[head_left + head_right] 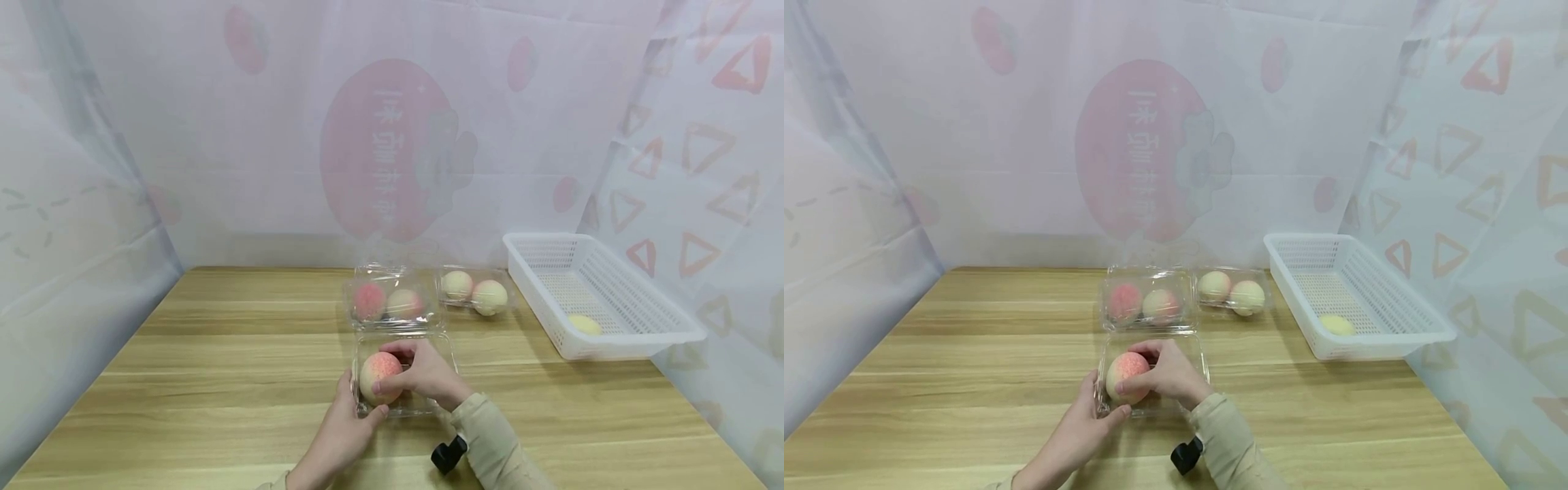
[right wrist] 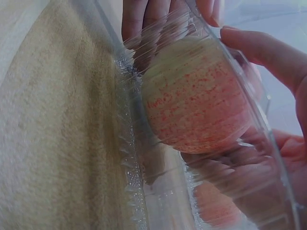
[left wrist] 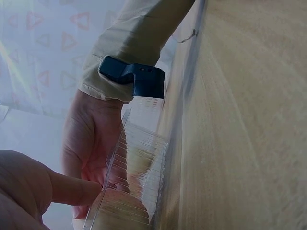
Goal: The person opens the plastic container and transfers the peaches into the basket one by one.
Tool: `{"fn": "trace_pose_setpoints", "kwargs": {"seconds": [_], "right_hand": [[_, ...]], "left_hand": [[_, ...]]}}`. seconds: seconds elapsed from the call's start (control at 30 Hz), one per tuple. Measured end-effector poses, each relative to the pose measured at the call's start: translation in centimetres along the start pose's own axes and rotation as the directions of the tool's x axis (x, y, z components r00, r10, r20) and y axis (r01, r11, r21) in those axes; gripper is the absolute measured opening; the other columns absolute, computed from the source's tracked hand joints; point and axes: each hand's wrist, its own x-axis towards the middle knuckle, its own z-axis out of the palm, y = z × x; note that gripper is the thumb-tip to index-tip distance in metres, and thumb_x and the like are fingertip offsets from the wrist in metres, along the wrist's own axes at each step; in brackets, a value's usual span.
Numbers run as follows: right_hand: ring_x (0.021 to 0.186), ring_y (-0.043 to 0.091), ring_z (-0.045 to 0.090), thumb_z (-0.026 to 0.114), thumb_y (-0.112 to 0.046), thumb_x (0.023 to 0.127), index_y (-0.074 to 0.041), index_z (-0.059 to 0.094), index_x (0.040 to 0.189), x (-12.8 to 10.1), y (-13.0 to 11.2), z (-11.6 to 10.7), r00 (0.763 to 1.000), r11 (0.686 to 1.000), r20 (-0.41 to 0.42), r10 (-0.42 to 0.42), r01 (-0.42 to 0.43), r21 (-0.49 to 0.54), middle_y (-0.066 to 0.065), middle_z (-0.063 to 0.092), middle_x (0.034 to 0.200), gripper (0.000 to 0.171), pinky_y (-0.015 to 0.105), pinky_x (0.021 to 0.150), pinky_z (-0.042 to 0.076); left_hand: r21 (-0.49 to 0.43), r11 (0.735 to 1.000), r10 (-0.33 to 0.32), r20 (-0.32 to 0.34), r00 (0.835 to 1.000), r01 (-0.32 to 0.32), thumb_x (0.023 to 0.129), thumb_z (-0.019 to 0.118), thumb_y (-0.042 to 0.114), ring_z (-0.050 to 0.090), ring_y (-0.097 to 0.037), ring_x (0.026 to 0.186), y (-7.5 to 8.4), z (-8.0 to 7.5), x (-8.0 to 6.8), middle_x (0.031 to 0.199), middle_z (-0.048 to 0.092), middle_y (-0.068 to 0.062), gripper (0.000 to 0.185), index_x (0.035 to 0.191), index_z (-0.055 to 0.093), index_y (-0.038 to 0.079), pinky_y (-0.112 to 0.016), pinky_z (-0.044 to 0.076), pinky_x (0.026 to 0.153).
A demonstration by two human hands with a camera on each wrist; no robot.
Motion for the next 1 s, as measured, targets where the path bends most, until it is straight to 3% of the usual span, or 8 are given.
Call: {"fn": "trace_pose_setpoints", "kwargs": {"seconds": [0.57,1.0], "right_hand": [[0.096,0.022,0.064,0.089,-0.008,0.068,0.003,0.063,0.125,0.02,0.01,-0.23,1.000,1.000,-0.010,-0.009,0.009,0.003,0.006,0.069,0.104,0.064,0.033,0.083,0.056],[0.096,0.022,0.066,0.088,-0.005,0.069,0.003,0.064,0.123,-0.02,-0.71,-0.93,0.997,0.997,0.008,-0.077,0.077,0.017,0.008,0.070,0.109,0.060,0.033,0.084,0.056]], "left_hand": [[0.002,1.000,-0.018,-0.016,1.000,0.018,0.087,0.071,0.008,0.029,-0.046,0.137,-0.06,0.05,0.04,0.148,0.032,-0.035,0.088,0.150,0.011,-0.011,-0.063,0.020,0.110],[-0.003,1.000,-0.006,-0.020,1.000,0.006,0.087,0.072,0.008,0.033,-0.048,0.134,0.15,0.08,-0.08,0.144,0.036,-0.036,0.087,0.149,0.014,-0.011,-0.065,0.023,0.109]]}}
